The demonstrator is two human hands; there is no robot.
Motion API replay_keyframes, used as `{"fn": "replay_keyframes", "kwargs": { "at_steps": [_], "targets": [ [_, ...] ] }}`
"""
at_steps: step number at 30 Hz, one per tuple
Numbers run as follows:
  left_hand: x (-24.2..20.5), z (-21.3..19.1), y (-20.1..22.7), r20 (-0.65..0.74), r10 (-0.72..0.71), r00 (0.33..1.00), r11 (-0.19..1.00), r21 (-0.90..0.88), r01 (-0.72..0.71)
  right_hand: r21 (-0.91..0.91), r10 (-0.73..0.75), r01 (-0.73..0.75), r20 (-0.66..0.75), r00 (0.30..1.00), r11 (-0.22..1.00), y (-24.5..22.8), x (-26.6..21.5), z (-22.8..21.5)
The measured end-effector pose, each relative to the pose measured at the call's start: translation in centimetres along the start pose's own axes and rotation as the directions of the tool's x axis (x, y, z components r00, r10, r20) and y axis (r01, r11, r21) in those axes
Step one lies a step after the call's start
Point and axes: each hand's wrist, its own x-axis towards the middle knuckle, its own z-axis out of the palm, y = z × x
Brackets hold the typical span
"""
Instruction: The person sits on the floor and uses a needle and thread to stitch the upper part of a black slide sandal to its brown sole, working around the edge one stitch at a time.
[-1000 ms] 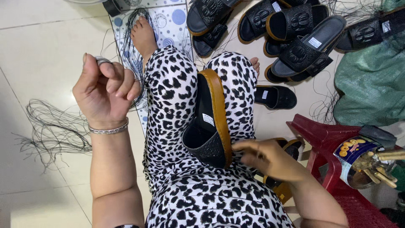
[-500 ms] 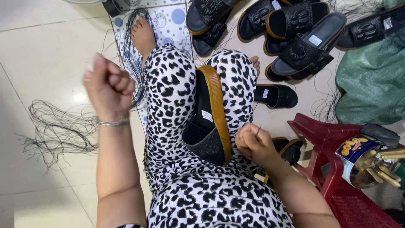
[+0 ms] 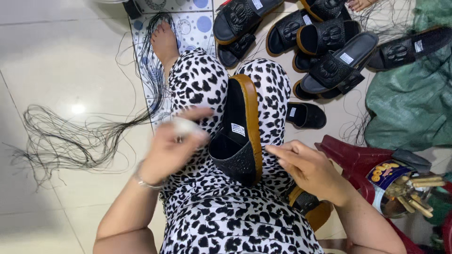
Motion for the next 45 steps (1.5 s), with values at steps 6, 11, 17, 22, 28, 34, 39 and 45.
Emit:
{"fn": "replay_keyframes", "kwargs": {
  "at_steps": [6, 11, 17, 22, 28, 34, 39, 45],
  "targets": [
    [-1.4, 2.7, 0.3, 0.577, -0.324, 0.75, 0.873, -0.123, 0.472, -0.156, -0.095, 0.109, 0.091, 0.991, 0.982, 0.1, 0.6, 0.0],
    [-3.3, 2.9, -2.3, 0.636, -0.285, 0.717, 0.856, -0.168, 0.489, -0.179, -0.109, 0.131, 0.127, 0.986, 0.975, -0.4, 1.2, -0.7],
    [-2.8, 3.2, -0.5, 0.714, -0.037, 0.699, 0.88, -0.308, 0.361, -0.448, 0.1, 0.036, 0.276, 0.956, 0.893, -2.3, 0.9, -1.9],
    [-3.3, 3.8, -0.6, 0.824, 0.054, 0.564, 0.986, -0.133, 0.1, -0.772, 0.073, 0.321, 0.426, 0.902, 0.549, -1.0, 0.3, -1.0],
    [-1.1, 3.5, 0.5, 0.96, -0.082, 0.269, 0.988, 0.042, 0.152, -0.403, -0.004, 0.156, 0.353, 0.936, 0.902, -2.1, 4.1, 0.8],
    [1.5, 1.7, 4.1, 0.779, -0.133, 0.612, 0.989, 0.149, 0.026, -0.216, 0.015, 0.027, 0.19, 0.982, 0.976, 2.5, 1.5, 2.3],
    [1.5, 0.4, 1.7, 0.648, -0.105, 0.754, 0.973, 0.225, -0.058, -0.463, 0.063, 0.039, 0.203, 0.977, 0.886, 1.0, 0.8, 2.9],
    [0.6, 3.6, -0.7, 0.613, -0.022, 0.789, 0.888, -0.35, 0.297, -0.374, -0.197, 0.183, 0.001, 0.98, 0.909, -0.4, 2.0, 3.1]
  ]
}}
